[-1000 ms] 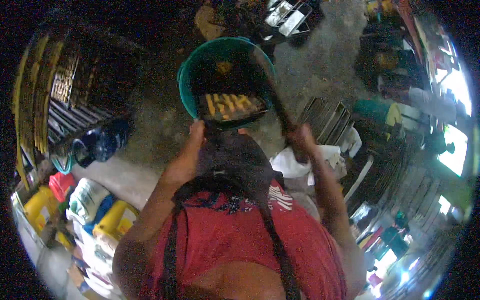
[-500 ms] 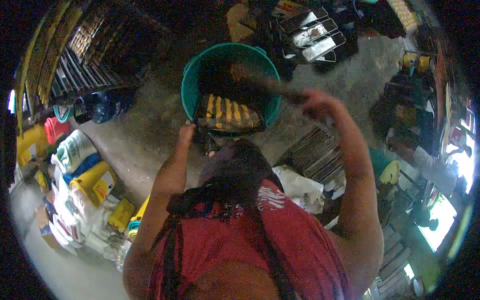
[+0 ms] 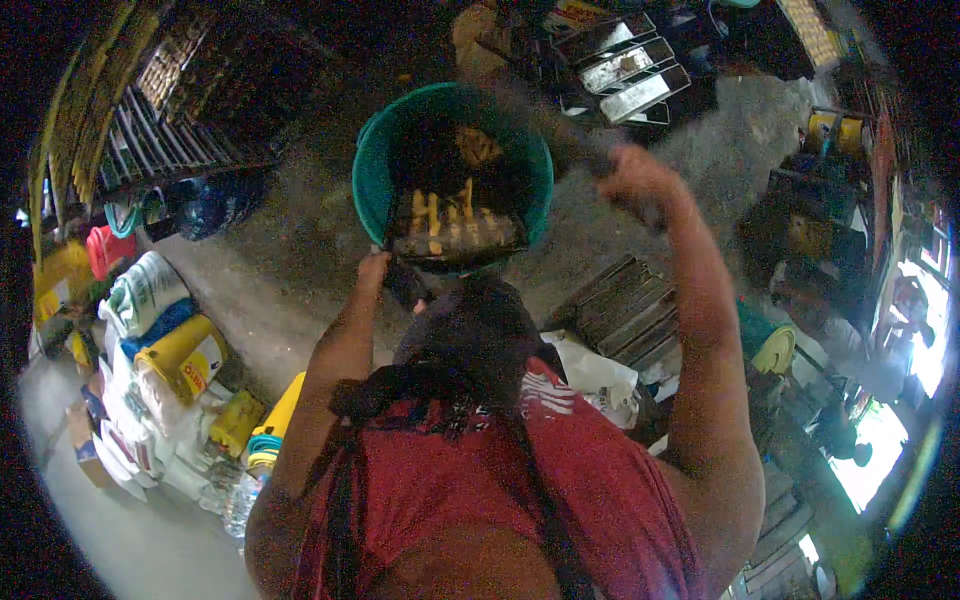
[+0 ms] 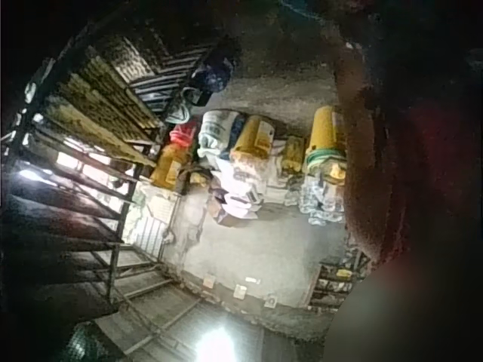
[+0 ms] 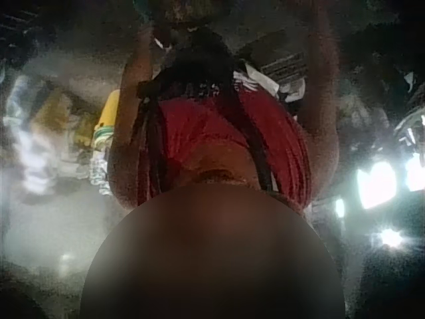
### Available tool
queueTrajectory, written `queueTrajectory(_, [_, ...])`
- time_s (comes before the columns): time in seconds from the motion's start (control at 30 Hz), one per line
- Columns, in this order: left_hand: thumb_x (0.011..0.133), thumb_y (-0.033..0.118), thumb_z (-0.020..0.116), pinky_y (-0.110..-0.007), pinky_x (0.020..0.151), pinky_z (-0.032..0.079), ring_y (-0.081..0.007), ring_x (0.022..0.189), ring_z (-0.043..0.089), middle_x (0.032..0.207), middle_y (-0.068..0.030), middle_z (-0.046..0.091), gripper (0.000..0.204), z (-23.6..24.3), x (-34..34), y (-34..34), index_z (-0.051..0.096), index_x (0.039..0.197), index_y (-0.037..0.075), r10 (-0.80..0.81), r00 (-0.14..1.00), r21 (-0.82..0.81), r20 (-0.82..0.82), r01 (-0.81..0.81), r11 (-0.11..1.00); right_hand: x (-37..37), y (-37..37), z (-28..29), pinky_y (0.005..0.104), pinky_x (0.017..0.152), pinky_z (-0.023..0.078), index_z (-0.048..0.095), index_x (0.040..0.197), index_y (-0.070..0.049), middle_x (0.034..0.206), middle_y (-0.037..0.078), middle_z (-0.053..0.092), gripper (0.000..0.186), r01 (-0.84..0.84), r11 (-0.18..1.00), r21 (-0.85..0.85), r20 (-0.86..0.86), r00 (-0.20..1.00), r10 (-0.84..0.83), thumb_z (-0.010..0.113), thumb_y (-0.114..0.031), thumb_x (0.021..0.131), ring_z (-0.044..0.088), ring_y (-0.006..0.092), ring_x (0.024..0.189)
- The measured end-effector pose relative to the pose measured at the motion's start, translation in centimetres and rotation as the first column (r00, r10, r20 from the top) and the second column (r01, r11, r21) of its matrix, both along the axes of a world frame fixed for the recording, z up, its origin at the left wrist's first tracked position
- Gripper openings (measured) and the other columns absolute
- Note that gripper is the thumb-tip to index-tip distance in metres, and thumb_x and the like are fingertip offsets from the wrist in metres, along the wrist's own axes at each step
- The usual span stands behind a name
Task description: The person manipulates large baking trays filled with pastries, flipping or tapping them to transfer the items into a green plastic bucket.
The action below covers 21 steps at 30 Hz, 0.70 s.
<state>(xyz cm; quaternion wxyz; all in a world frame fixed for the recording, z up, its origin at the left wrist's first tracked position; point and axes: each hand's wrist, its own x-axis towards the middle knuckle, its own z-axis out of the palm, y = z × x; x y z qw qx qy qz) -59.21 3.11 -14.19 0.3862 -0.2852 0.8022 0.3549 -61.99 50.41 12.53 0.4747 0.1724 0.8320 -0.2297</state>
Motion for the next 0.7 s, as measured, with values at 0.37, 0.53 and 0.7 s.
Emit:
queueTrajectory(0.37, [0.07,0.019,0.063,-0.038,0.052,0.035,-0.019,0.052,0.045,0.058,-0.0065,0.048,0.025,3.3,0.4,1.8,0.054,0.066,-0.004,0.22,0.974,0.08,0.052,-0.224,0.971,5.4,-2.9,-9.2,0.0335,0.069,0.047,0.063,0.085,-0.004,0.077,0.012,0.062,0.026,-0.309,0.95,-0.043,0.364,0.881,0.303,0.07,-0.017,0.064,0.06,0.0184,0.078])
queueTrajectory(0.53, [0.071,0.019,0.062,-0.037,0.054,0.037,-0.0192,0.053,0.046,0.058,-0.0065,0.048,0.021,0.7,1.2,1.7,0.054,0.066,0.0,0.229,0.972,0.072,0.045,-0.231,0.97,-1.5,0.3,-7.4,0.0318,0.062,0.048,0.059,0.093,-0.003,0.079,0.009,0.062,0.042,-0.308,0.951,0.021,0.017,0.951,0.308,0.073,-0.023,0.058,0.059,0.0174,0.069])
queueTrajectory(0.7, [0.067,0.021,0.066,-0.038,0.055,0.037,-0.0196,0.057,0.046,0.061,-0.0061,0.049,0.022,0.2,1.7,1.2,0.054,0.067,0.003,0.211,0.968,0.013,0.139,-0.215,0.977,-5.0,3.7,-4.8,0.0358,0.061,0.047,0.057,0.088,-0.005,0.075,0.006,0.06,0.03,0.416,0.767,-0.489,-0.323,0.73,-0.602,0.071,-0.017,0.064,0.058,0.0195,0.064])
